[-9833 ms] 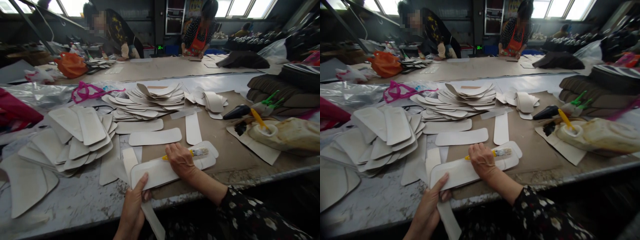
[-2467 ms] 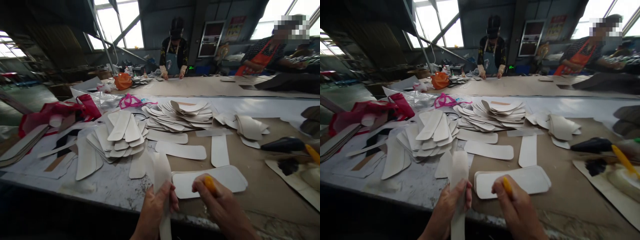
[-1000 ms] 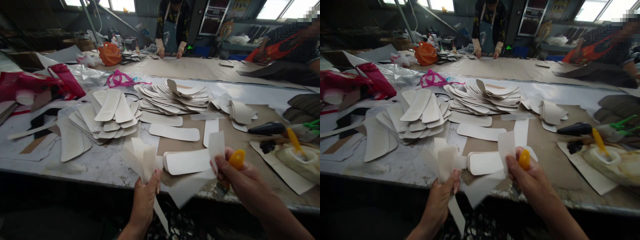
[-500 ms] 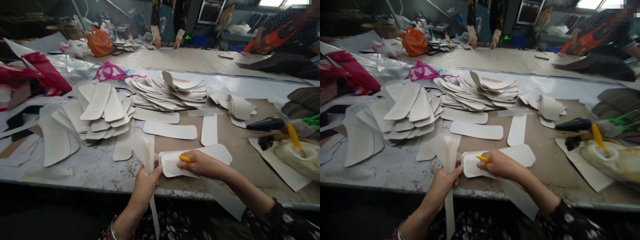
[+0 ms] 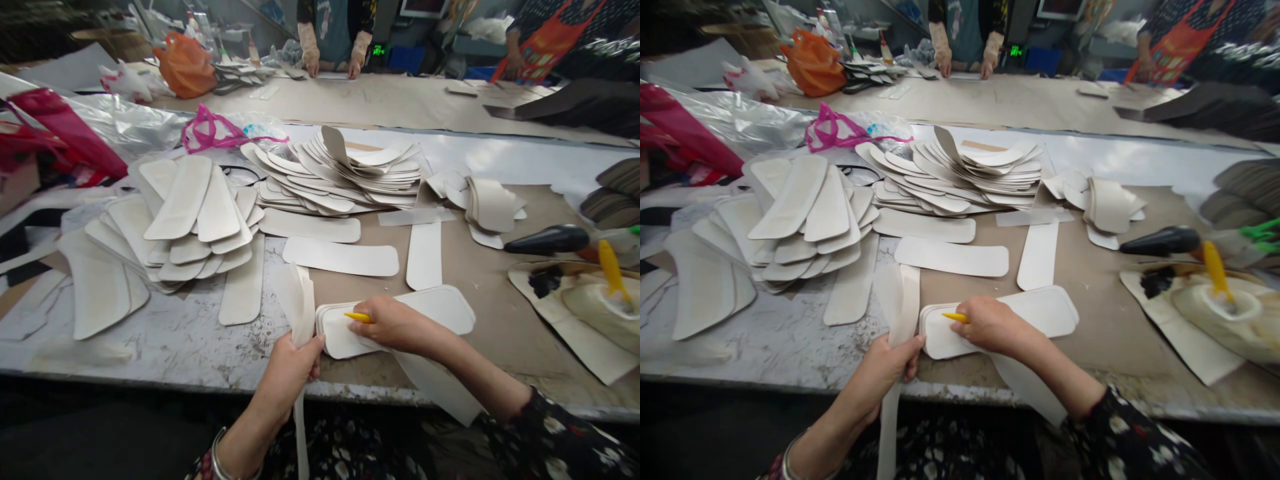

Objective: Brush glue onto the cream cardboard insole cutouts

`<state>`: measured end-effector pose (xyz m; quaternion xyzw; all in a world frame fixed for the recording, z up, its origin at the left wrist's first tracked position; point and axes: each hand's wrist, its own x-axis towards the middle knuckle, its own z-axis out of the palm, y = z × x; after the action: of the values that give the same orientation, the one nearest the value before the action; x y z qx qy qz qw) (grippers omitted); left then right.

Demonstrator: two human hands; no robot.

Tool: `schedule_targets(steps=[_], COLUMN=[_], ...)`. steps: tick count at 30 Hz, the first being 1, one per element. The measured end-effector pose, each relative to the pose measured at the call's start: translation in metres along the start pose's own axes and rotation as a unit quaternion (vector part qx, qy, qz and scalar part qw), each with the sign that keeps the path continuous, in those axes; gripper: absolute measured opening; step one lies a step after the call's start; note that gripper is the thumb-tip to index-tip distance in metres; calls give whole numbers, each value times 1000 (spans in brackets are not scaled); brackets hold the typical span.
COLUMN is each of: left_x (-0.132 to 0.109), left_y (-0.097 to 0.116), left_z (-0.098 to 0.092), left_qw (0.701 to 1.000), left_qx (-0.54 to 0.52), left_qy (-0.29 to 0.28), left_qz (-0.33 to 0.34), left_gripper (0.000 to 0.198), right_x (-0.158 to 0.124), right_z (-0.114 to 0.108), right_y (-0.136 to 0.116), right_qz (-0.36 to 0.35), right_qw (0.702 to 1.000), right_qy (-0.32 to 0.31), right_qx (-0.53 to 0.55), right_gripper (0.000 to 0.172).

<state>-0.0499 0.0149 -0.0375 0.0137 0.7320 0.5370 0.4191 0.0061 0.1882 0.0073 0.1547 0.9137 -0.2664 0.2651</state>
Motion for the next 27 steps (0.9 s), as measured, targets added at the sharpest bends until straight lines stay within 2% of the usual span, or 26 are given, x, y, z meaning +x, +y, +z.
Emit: schedule_targets(steps=[11,21,27], left_x=[0,2,8], left_y=[-1,11,15], left_z=[1,4,7], left_qw=[1000,997,995], left_qx=[20,69,98], left_qy=[-3,-10,1], left_qz=[-1,-27,-17], left_gripper=[29,34,25], right_x=[1,3,2], right_z=[2,3,2], right_y=[1,2,2], right_qz=[-19,-28,-30], right_qw=[998,997,997], right_qy=[15,26,24], right_qx=[-59,-71,-64], right_gripper=[20,23,24])
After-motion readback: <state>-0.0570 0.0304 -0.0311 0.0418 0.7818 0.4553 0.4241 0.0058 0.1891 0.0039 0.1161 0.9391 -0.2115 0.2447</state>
